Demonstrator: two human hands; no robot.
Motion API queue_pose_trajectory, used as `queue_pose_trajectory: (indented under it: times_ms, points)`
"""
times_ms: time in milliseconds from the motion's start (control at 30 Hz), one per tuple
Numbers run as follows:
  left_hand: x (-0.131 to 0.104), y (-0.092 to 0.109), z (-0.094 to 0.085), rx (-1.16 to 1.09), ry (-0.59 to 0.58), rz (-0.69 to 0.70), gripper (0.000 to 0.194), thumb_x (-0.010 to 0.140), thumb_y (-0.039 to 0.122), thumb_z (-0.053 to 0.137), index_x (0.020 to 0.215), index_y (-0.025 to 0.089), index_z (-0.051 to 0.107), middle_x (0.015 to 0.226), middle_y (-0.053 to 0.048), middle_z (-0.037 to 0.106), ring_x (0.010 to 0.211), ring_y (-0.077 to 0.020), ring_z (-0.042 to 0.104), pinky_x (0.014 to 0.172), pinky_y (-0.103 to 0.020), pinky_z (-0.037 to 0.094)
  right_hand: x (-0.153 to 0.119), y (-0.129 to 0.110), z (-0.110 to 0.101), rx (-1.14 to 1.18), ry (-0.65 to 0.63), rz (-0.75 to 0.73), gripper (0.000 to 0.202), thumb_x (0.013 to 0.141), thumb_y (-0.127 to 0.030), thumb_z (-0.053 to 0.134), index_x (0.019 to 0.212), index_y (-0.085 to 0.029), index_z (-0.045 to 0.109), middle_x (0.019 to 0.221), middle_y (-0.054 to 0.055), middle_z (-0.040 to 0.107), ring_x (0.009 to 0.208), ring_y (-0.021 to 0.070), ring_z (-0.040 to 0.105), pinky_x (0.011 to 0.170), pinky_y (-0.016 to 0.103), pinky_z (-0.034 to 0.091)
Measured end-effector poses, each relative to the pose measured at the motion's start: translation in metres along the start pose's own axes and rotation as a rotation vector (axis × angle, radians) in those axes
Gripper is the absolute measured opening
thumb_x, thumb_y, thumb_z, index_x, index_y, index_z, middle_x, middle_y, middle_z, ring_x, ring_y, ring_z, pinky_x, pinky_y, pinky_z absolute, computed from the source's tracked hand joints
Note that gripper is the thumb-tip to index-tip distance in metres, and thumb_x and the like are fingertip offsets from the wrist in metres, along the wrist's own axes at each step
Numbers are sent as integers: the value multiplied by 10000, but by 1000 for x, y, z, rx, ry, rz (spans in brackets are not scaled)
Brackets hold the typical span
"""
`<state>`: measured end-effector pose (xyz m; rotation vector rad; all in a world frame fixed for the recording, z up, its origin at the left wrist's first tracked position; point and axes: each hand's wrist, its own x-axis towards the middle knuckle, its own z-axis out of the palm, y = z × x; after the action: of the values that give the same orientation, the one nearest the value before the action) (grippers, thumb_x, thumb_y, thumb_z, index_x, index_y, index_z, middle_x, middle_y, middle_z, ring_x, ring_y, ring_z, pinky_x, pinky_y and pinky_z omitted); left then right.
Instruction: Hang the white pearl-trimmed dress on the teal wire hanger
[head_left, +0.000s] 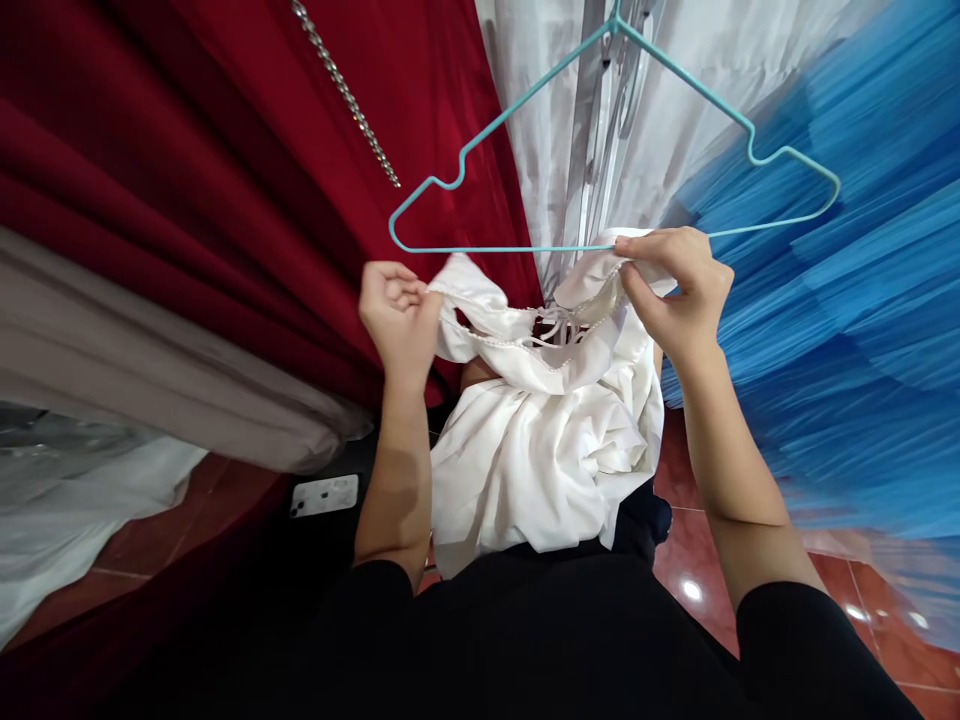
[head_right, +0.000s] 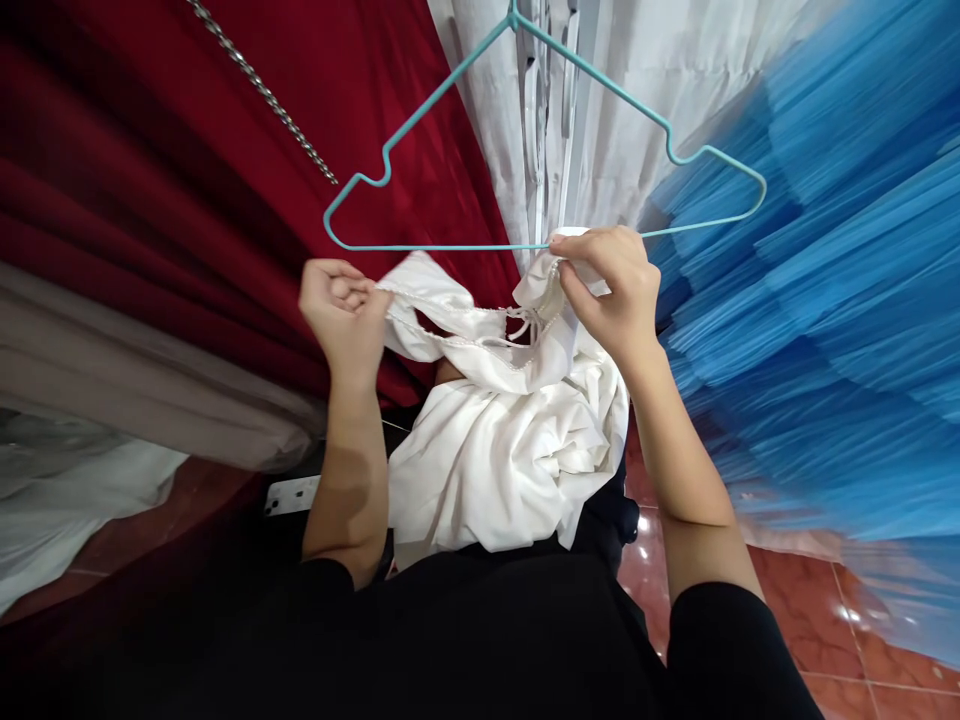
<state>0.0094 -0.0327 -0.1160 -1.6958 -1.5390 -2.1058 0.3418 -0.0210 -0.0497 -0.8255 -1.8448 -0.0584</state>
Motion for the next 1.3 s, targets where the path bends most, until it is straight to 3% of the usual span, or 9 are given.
queue_pose_trajectory:
  times_ms: [167, 367, 533, 667, 767, 867, 967, 1067, 1300]
  points:
    - [73, -33, -11, 13, 136, 132, 863, 744, 1011, 663, 923, 203, 419, 857, 39, 470, 635, -15, 453, 568, -243, 295, 2, -7, -1, 60, 11, -35, 131, 996, -275, 624, 1036, -297, 747, 1059, 14, 830, 1059, 260, 802, 1049, 542, 608]
    - [115, 2, -1, 0, 76, 217, 452, 911, 502, 835, 912, 195, 504, 871, 26, 530, 645, -45, 456, 567, -285, 358, 1, -8, -3, 67, 5, -31, 94, 984, -259, 620, 1004, -294, 705, 1036, 25, 815, 1059, 270, 793, 1056, 555, 583]
    - [102, 76, 25, 11, -154, 172, 406, 920, 453, 874, 912, 229, 535, 809, 30, 556, 687, -105, 567, 598, -300, 462, -2, -7, -5, 46, 5, -27, 104, 990, -282, 612, 1019, -302, 710, 1034, 21, 807, 1053, 274, 786, 1064, 566, 567]
    - [80, 111, 43, -219, -152, 357, 345, 1045, 611, 708, 979, 276, 654, 909, 8, 637, 781, -142, 637, 661, -350, 525, -3, -8, -3, 20, 9, -32, 96, 988, -298, 612, 1008, -298, 706, 1027, 21, 811, 1038, 271, 787, 1051, 559, 568]
    - [52, 118, 59, -171, -284, 421, 307, 1106, 548, 635, 1040, 252, 676, 982, -2, 686, 921, -153, 698, 807, -331, 597, -1, -8, -1, 10, 5, -33, 98, 979, -274, 605, 994, -294, 700, 1031, 22, 816, 1046, 267, 785, 1058, 552, 566]
    - [21, 120, 77, -75, -518, 298, 146, 1111, 291, 588, 1041, 250, 709, 1059, -31, 730, 1065, -210, 731, 953, -376, 619, 0, -8, 0, -2, 25, -61, 95, 969, -262, 610, 988, -288, 699, 1022, 20, 818, 1023, 261, 785, 1028, 540, 578]
    - [2, 118, 88, -107, -526, 265, 262, 1049, 106, 524, 999, 252, 735, 1006, -27, 732, 1032, -222, 739, 963, -409, 616, -6, -9, -1, -47, 68, -130, 97, 961, -281, 618, 978, -285, 714, 1054, 19, 811, 1031, 264, 779, 1027, 552, 582]
    - [2, 116, 87, -110, -500, 233, 276, 1009, 64, 551, 976, 254, 749, 978, -21, 722, 998, -214, 730, 968, -408, 618, -19, -5, -13, -135, 266, -153, 90, 892, -265, 695, 944, -282, 766, 999, 20, 777, 980, 266, 749, 942, 528, 587]
    - [16, 109, 75, -116, -559, 209, 289, 951, 0, 603, 992, 237, 764, 979, -31, 714, 954, -203, 714, 894, -362, 622, 1, 53, -85, -137, 752, 285, 279, 720, 0, 665, 668, -273, 646, 625, -25, 598, 555, 129, 485, 583, 348, 390]
